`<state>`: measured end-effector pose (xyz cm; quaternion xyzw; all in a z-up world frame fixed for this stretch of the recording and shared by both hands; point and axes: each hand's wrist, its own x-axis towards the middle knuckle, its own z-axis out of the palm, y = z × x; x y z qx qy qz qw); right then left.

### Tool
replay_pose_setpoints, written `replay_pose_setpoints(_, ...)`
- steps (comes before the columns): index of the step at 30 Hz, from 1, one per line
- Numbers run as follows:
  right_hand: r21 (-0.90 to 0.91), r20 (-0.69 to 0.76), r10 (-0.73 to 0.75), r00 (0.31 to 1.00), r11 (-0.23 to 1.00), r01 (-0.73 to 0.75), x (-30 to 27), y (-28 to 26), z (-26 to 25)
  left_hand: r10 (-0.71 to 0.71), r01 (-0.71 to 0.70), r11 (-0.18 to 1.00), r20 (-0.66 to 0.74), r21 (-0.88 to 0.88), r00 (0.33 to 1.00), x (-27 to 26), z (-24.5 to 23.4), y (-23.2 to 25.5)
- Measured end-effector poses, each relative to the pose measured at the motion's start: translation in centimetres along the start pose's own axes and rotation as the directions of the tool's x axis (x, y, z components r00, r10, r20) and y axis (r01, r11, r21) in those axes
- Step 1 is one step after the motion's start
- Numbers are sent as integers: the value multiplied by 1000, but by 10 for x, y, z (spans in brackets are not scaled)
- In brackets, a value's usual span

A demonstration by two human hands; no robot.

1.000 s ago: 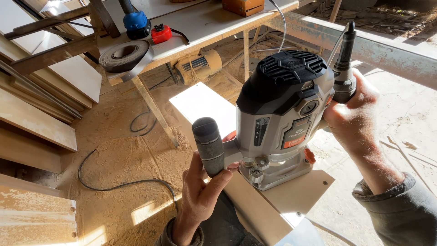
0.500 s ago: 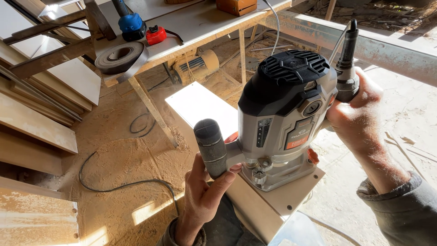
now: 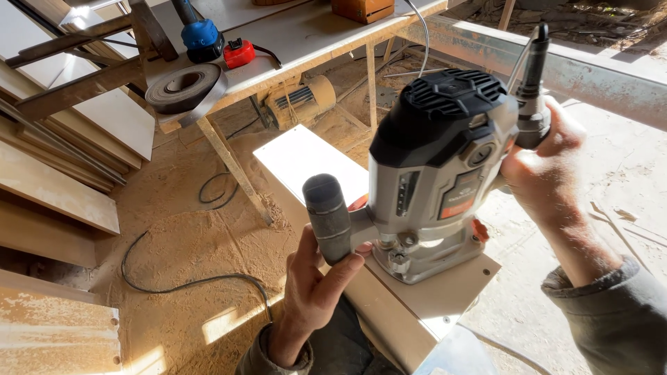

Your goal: The person positions a white rectangular wooden board on a workbench and uses a handheld electric router to shape the edges. The person holds the tool with both hands and guides it along the wood's perimeter, creating a routed profile.

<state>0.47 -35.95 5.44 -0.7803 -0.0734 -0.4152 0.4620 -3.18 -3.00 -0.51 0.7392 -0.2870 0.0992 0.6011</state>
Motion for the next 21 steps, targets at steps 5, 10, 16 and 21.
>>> replay_pose_setpoints(5,-55,-40,-18,999,998,16,11,-2,28,38,-39,998,-24,-44,999,19,-17,5)
replay_pose_setpoints(10,-48,-26,-21,999,999,20,13,-9,41,161,-164,980,-33,-111,986,17,-28,-15)
replay_pose_setpoints(16,42,-2,-25,1000,999,25,10,-13,44,48,-55,994,-74,-91,996,10,-30,-17)
replay_pose_setpoints(21,2,10,15,1000,1000,-15,8,-19,43,-1,-3,999,-87,-48,996,6,-31,-16)
